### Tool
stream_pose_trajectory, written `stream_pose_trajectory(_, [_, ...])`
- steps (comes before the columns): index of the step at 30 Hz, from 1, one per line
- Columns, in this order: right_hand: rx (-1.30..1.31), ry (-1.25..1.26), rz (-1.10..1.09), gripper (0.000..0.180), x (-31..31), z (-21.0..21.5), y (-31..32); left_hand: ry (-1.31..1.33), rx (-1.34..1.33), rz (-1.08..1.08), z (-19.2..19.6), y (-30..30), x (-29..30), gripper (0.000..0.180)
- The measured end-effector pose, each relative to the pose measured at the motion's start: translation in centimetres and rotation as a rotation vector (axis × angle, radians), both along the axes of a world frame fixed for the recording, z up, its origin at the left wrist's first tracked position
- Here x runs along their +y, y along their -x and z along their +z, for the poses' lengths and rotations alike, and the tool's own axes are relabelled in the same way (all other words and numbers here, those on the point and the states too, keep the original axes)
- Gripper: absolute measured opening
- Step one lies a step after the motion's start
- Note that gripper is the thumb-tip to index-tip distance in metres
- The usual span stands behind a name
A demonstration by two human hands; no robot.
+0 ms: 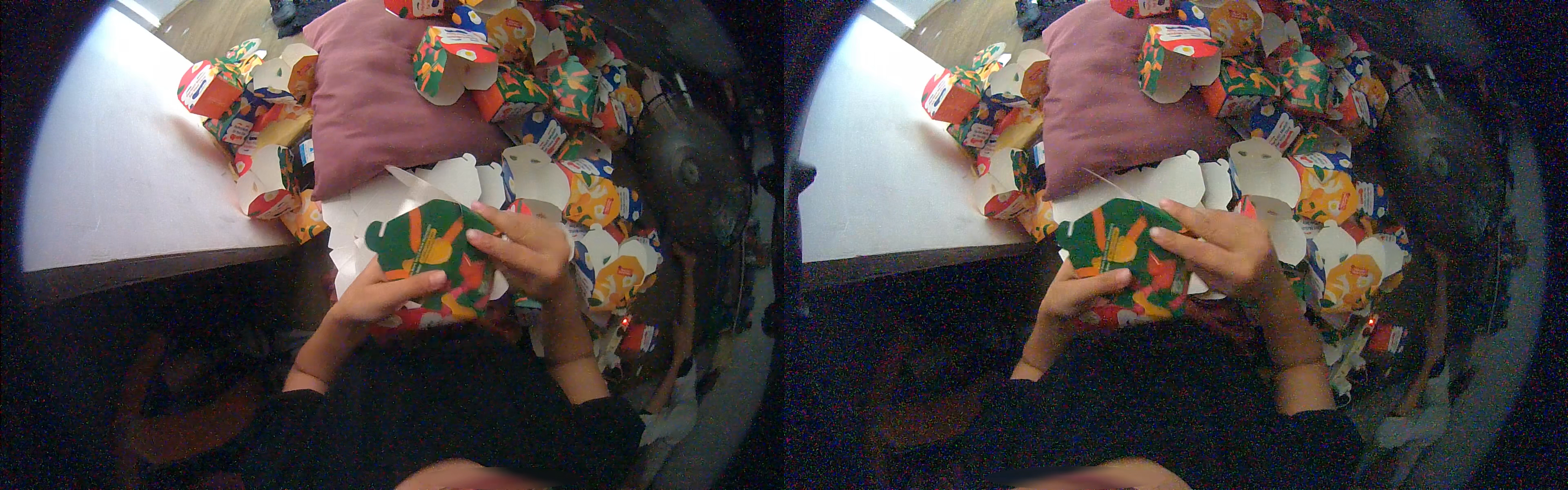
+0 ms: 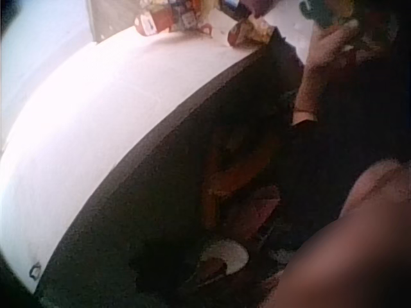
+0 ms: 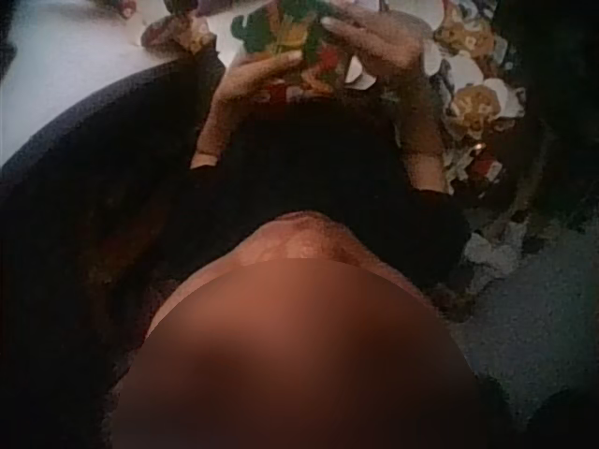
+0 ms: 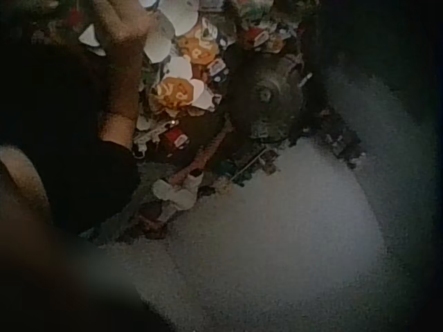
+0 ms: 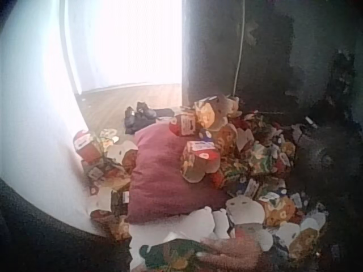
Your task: The person repeatedly folds flat, colorful paper sheets into small takeout-style boxes by hand. They pick up each sheet, fold the sides and tabs, and place the finished box on a growing pile to the left.
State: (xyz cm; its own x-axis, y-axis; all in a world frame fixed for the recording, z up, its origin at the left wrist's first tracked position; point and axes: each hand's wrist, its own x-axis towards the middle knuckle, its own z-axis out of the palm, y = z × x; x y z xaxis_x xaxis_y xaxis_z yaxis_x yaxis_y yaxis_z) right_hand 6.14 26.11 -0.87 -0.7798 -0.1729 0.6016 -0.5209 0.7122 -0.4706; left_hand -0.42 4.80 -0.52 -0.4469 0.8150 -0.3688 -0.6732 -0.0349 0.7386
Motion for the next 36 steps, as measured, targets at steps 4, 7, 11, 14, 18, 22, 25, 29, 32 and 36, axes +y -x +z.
stream_pose_trajectory(4, [-0.245, 0.395, -0.064, 0.024, -1.0, -0.9, -0.8, -0.037, 0.226, 0.000, 0.0, 0.0, 0.0, 0.063])
stream_pose_trajectory(7, [-0.462, 0.791, -0.054, 0.033, -1.2, -1.5, -0.8, -0.108, 0.454, -0.099, -1.0, 0.3, 0.2, 0.078])
stream_pose_trajectory(11, [-0.353, 0.948, -0.009, 0.028, -2.5, -1.0, -1.5, -0.586, -0.061, -0.087, -2.7, 0.3, 0.7, 0.086])
stream_pose_trajectory(14, [-0.438, 1.026, 0.049, 0.039, -3.0, -0.2, -2.1, -0.959, -0.634, 0.088, -4.4, 0.5, 1.4, 0.098])
stream_pose_trajectory(18, [-0.607, 0.649, 0.098, 0.053, -2.3, -0.4, -1.4, -0.334, -0.081, 0.111, -7.1, 0.0, 0.4, 0.073])
stream_pose_trajectory(22, [-0.697, 0.695, 0.104, 0.018, -2.1, -1.2, -1.3, 0.013, 0.593, -0.031, -9.9, 0.0, -1.4, 0.047])
stream_pose_trajectory(25, [-0.558, 0.638, 0.274, 0.012, -1.9, -1.7, -0.9, -0.311, -0.267, 0.230, -10.1, 0.0, -1.6, 0.063])
stream_pose_trajectory(29, [-0.557, 0.520, 0.131, 0.013, -1.5, -2.2, -0.8, -0.625, -0.405, 0.239, -6.2, 0.3, -1.0, 0.080])
stream_pose_trajectory(32, [-0.428, 0.352, -0.007, 0.017, -1.7, -2.7, -0.6, -0.342, 0.062, 0.128, -2.4, 0.4, -0.9, 0.080])
stream_pose_trajectory(36, [-0.398, 0.345, -0.117, 0.020, -2.2, -3.1, -0.4, 0.183, 0.354, -0.021, 0.2, -0.2, -1.3, 0.051])
